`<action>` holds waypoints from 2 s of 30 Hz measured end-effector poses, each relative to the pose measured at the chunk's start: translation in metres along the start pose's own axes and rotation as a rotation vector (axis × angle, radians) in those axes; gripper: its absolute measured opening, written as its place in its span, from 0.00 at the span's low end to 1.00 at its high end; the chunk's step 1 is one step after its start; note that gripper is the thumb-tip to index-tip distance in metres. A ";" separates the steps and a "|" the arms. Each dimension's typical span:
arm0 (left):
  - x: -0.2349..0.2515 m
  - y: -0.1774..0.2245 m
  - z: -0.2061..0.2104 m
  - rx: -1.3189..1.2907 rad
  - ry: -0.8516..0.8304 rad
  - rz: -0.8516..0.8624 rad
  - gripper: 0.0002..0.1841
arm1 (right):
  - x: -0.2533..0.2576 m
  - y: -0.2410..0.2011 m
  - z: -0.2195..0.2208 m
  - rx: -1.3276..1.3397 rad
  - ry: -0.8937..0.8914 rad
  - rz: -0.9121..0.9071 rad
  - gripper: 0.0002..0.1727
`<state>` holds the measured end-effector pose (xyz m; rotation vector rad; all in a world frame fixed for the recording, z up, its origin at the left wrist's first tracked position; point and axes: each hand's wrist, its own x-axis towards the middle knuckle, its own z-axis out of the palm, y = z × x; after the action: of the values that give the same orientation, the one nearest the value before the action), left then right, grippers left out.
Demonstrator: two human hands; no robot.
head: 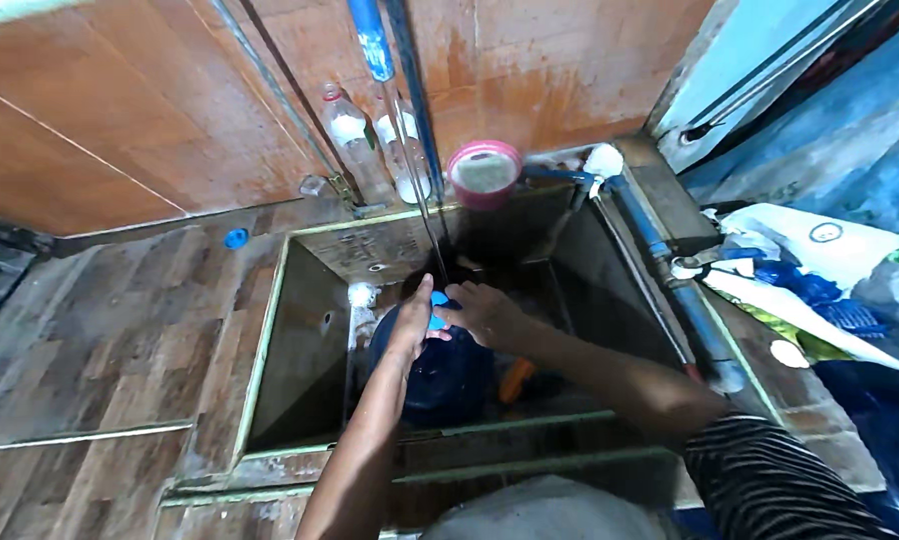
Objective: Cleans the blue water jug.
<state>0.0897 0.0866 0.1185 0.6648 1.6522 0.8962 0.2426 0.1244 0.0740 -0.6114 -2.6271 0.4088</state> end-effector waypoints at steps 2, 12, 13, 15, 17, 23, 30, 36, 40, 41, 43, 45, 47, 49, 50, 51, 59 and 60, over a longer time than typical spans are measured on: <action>0.001 0.001 0.003 0.111 -0.013 0.034 0.32 | -0.002 -0.001 0.001 -0.024 0.009 0.020 0.22; 0.000 -0.006 0.012 0.152 0.064 0.163 0.32 | 0.007 -0.027 -0.002 0.413 0.020 0.422 0.14; 0.000 -0.007 0.011 0.113 0.065 0.171 0.31 | 0.010 -0.029 -0.007 0.502 0.005 0.501 0.13; 0.002 -0.010 0.005 0.028 0.043 0.175 0.31 | 0.012 -0.027 -0.011 0.754 0.033 0.656 0.09; 0.004 -0.013 0.000 -0.043 0.012 0.169 0.33 | 0.006 -0.022 -0.008 0.910 0.121 0.703 0.08; 0.010 -0.016 -0.005 -0.126 -0.006 0.143 0.38 | -0.010 -0.018 0.006 0.682 0.282 0.486 0.19; 0.003 -0.018 -0.004 -0.118 -0.088 0.240 0.32 | 0.001 -0.014 0.005 0.897 0.186 0.658 0.18; -0.001 -0.025 -0.004 -0.194 -0.178 0.346 0.10 | -0.005 0.002 0.003 1.406 0.215 0.732 0.15; 0.001 -0.028 0.003 -0.116 -0.092 0.452 0.06 | -0.003 -0.001 0.001 1.620 0.163 0.804 0.14; 0.001 -0.027 0.003 -0.105 -0.070 0.461 0.05 | -0.001 -0.001 0.000 1.627 0.163 0.835 0.14; -0.001 -0.025 0.001 -0.040 -0.031 0.452 0.03 | 0.001 -0.004 -0.004 1.599 0.172 0.910 0.11; -0.002 -0.023 -0.003 0.013 -0.063 0.421 0.12 | 0.001 -0.006 -0.008 1.573 0.211 0.943 0.13; 0.001 -0.024 -0.004 -0.001 -0.107 0.415 0.13 | -0.002 -0.009 -0.013 1.553 0.230 0.895 0.20; 0.000 -0.023 -0.008 -0.021 -0.172 0.417 0.12 | -0.006 -0.014 -0.022 1.511 0.215 0.808 0.25; -0.001 -0.021 -0.009 -0.023 -0.206 0.415 0.11 | -0.008 -0.016 -0.027 1.464 0.188 0.768 0.24; -0.003 -0.018 -0.011 -0.019 -0.237 0.418 0.10 | -0.010 -0.019 -0.032 1.398 0.161 0.734 0.20; -0.011 -0.019 -0.020 0.115 -0.381 0.563 0.05 | -0.017 -0.020 -0.050 1.041 -0.005 0.657 0.16; -0.012 -0.022 -0.019 0.102 -0.385 0.573 0.05 | -0.018 -0.021 -0.049 1.041 -0.015 0.655 0.16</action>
<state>0.0750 0.0611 0.1091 1.3341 1.1788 1.0052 0.2724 0.1070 0.1189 -1.0149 -1.7455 1.7798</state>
